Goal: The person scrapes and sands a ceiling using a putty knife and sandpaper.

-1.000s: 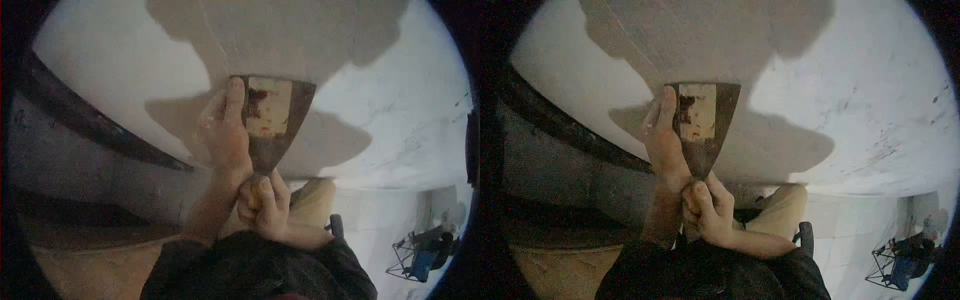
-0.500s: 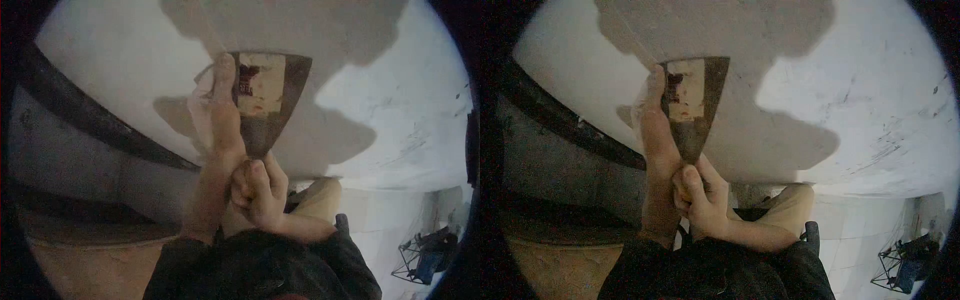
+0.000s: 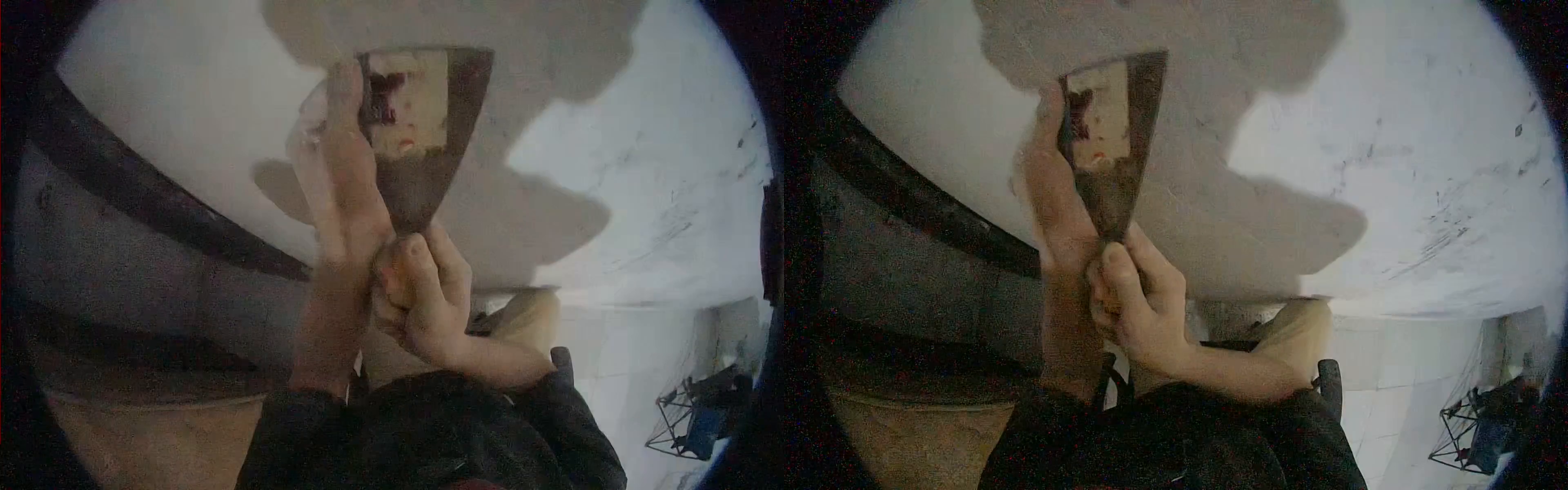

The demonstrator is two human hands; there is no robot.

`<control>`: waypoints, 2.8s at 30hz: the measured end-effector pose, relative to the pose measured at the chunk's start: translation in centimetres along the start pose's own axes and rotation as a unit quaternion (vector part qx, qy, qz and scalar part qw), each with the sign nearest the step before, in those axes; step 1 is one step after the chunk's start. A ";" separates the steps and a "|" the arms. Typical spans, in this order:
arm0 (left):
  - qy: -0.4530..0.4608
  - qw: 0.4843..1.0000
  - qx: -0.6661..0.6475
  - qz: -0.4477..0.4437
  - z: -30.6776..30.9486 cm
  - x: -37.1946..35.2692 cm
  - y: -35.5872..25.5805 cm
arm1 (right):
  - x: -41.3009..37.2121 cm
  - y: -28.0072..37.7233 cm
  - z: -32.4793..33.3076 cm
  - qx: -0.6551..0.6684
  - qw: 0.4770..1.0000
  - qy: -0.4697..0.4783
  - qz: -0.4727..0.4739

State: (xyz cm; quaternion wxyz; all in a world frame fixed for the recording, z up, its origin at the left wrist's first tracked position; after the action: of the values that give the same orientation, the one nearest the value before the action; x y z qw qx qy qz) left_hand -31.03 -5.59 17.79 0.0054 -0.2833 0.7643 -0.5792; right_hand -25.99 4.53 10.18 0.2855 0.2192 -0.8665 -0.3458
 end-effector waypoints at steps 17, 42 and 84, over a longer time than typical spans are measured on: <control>0.022 0.989 0.103 -0.102 0.4 -1.2 0.5 | -0.1 0.4 -0.4 0.049 0.999 0.004 0.024; 0.017 0.989 0.088 -0.117 -2.1 2.9 -0.3 | 2.4 2.7 1.0 0.072 0.996 0.024 0.039; 0.109 0.957 0.169 -0.208 -3.0 5.7 -4.1 | 3.3 4.3 -1.6 0.075 0.990 0.044 0.111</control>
State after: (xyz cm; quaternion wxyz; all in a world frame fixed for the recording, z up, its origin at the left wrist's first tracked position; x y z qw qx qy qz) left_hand -35.08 -6.11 24.25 -0.1510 -0.3661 0.5755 -0.7156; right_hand -28.17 4.70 15.42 0.3425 0.1569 -0.8957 -0.2361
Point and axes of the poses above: each hand's wrist, its own x-axis towards the middle knuckle, its own z-axis out of the back of the hand, y = z × x, the point moved 5 cm from there along x, towards the middle knuckle, and after that the axes turned 12 degrees about y, right-handed, at the moved point
